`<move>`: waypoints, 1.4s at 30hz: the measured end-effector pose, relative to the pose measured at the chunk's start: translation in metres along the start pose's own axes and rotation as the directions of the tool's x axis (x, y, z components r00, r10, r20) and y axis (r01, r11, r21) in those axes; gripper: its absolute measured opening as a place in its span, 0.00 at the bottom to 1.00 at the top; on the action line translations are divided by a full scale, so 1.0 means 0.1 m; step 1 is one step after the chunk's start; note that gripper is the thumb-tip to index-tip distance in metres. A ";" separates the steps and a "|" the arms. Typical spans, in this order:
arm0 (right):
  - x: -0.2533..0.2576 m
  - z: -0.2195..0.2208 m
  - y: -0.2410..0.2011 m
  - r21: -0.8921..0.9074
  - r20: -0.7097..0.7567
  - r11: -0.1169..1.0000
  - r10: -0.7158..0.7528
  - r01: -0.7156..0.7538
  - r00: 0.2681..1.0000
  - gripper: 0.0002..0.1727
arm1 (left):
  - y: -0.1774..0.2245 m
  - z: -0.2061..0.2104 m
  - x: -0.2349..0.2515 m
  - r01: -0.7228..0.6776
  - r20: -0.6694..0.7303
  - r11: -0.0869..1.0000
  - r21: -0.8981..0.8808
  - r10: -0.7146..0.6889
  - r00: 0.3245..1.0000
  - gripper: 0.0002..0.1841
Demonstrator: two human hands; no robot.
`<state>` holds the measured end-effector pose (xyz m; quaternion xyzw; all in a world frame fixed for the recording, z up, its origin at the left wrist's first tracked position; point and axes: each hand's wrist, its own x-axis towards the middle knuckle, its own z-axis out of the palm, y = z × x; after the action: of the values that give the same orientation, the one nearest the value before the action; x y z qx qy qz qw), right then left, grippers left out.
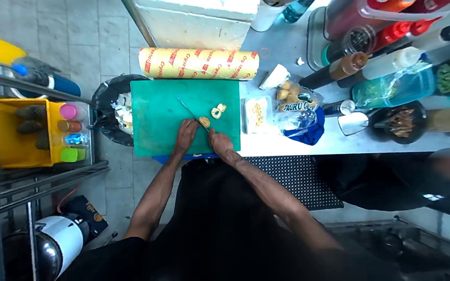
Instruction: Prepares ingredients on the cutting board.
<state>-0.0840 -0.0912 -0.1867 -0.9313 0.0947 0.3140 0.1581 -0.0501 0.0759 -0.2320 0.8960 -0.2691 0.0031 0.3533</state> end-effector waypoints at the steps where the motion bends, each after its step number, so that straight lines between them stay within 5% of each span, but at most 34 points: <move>1: -0.03 -0.05 0.05 0.032 -0.002 0.999 -0.018 0.018 1.000 0.19 | 0.03 -0.08 0.01 -0.008 0.034 1.000 0.002 0.007 0.999 0.09; 7: -0.46 -0.34 0.43 0.286 -0.213 0.952 -0.051 0.112 0.976 0.18 | -0.30 -0.17 0.37 -0.065 0.227 0.998 0.008 0.061 0.972 0.12; 10: -0.46 -0.36 0.63 0.319 -0.154 0.946 -0.003 0.052 0.988 0.20 | -0.45 -0.14 0.60 -0.297 0.420 0.952 -0.072 0.299 0.857 0.22; 13: -0.42 -0.32 0.79 0.282 -0.095 0.959 0.003 0.024 0.996 0.21 | -0.47 -0.10 0.75 -0.463 0.494 0.879 -0.115 0.455 0.741 0.17; 17: -0.51 -0.34 0.85 0.212 -0.007 0.977 0.018 -0.016 1.000 0.20 | -0.31 -0.05 0.63 -0.383 0.406 0.924 -0.011 0.354 0.843 0.14; 20: -0.58 -0.39 0.80 0.152 0.055 0.988 0.031 -0.039 0.998 0.21 | 0.05 0.12 0.36 -0.085 0.262 0.991 0.099 0.057 0.963 0.16; 23: -0.59 -0.37 0.72 0.100 0.083 0.992 0.063 -0.072 0.995 0.21 | 0.26 0.36 0.15 0.208 0.107 0.972 0.110 -0.220 0.970 0.17; 26: -0.58 -0.28 0.66 0.069 0.062 0.993 0.093 -0.097 0.994 0.21 | 0.35 0.41 0.08 0.305 0.068 0.947 0.100 -0.313 0.947 0.21; 32: -0.52 -0.21 0.58 0.041 0.043 0.994 0.099 -0.101 0.994 0.21 | 0.27 0.27 0.08 0.259 0.058 0.961 0.098 -0.266 0.962 0.35; 37: -0.51 -0.21 0.55 0.038 0.031 0.995 0.090 -0.092 0.995 0.21 | 0.12 0.31 0.13 0.031 0.137 0.999 0.021 -0.034 0.990 0.18; 42: -0.59 -0.24 0.47 0.021 0.059 0.997 0.079 -0.080 0.995 0.20 | 0.05 0.37 0.16 -0.047 0.097 0.999 -0.003 0.048 0.994 0.09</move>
<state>-0.1302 -0.1394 -0.1435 -0.9154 0.1308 0.3459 0.1592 -0.0454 0.0415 -0.2540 0.8883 -0.3072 -0.0323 0.3399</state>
